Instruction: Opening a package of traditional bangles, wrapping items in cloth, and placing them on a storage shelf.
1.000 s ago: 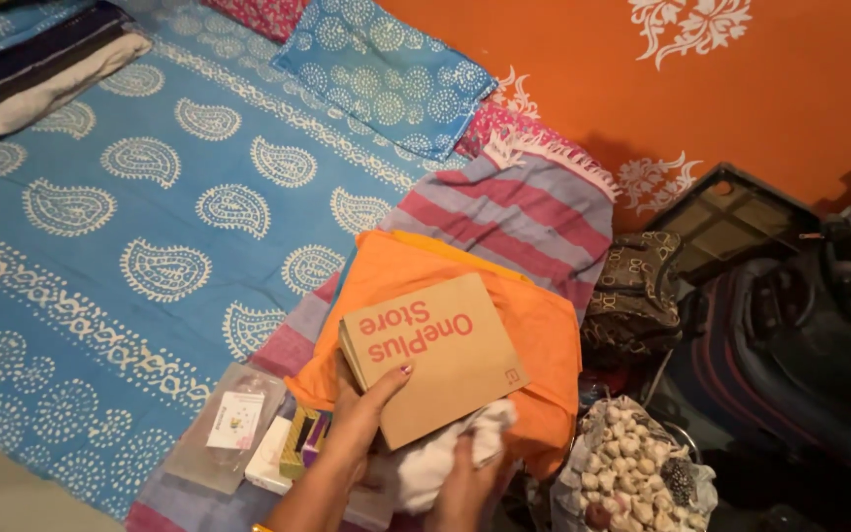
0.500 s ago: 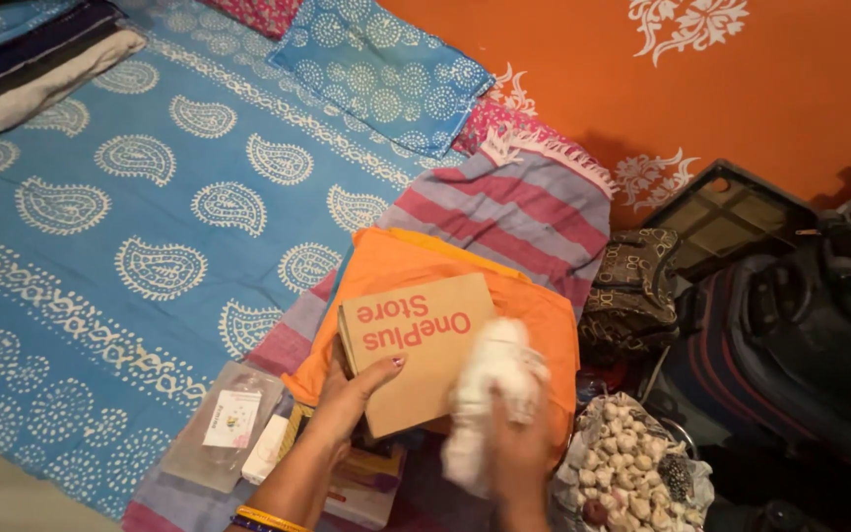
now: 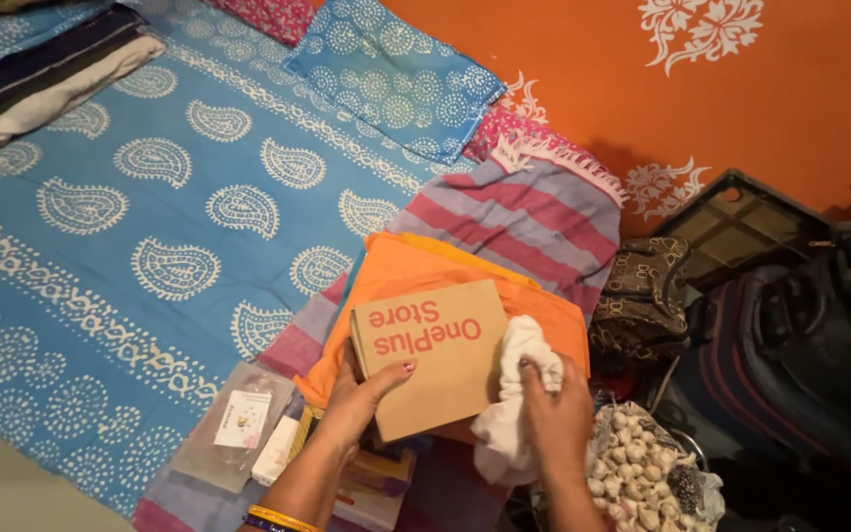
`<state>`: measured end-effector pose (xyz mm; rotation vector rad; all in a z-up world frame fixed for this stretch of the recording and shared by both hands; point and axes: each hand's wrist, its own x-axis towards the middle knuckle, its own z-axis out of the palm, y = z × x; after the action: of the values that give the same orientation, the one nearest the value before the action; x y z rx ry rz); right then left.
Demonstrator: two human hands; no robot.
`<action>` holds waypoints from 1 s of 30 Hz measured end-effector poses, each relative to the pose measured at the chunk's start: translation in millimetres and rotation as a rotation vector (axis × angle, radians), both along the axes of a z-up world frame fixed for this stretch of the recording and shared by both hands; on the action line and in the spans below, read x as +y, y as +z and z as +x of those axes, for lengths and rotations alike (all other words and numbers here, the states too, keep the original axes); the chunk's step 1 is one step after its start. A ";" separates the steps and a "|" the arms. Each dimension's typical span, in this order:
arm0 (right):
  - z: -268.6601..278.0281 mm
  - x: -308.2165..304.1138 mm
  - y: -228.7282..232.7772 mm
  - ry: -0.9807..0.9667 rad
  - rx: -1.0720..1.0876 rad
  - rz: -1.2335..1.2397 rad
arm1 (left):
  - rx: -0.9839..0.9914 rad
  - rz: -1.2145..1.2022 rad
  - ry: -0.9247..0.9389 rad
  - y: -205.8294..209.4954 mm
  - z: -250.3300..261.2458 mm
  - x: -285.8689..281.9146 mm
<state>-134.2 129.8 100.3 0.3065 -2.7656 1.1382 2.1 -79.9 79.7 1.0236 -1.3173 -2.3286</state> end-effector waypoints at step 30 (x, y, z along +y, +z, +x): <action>-20.5 -146.0 57.9 0.612 0.218 0.024 | -0.097 -0.053 -0.275 -11.7 -9.2 -27.1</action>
<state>-154.7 -16.2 158.2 1.2617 -2.5503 1.0875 -7.1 -107.0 67.9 1.0058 -1.6413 -2.4482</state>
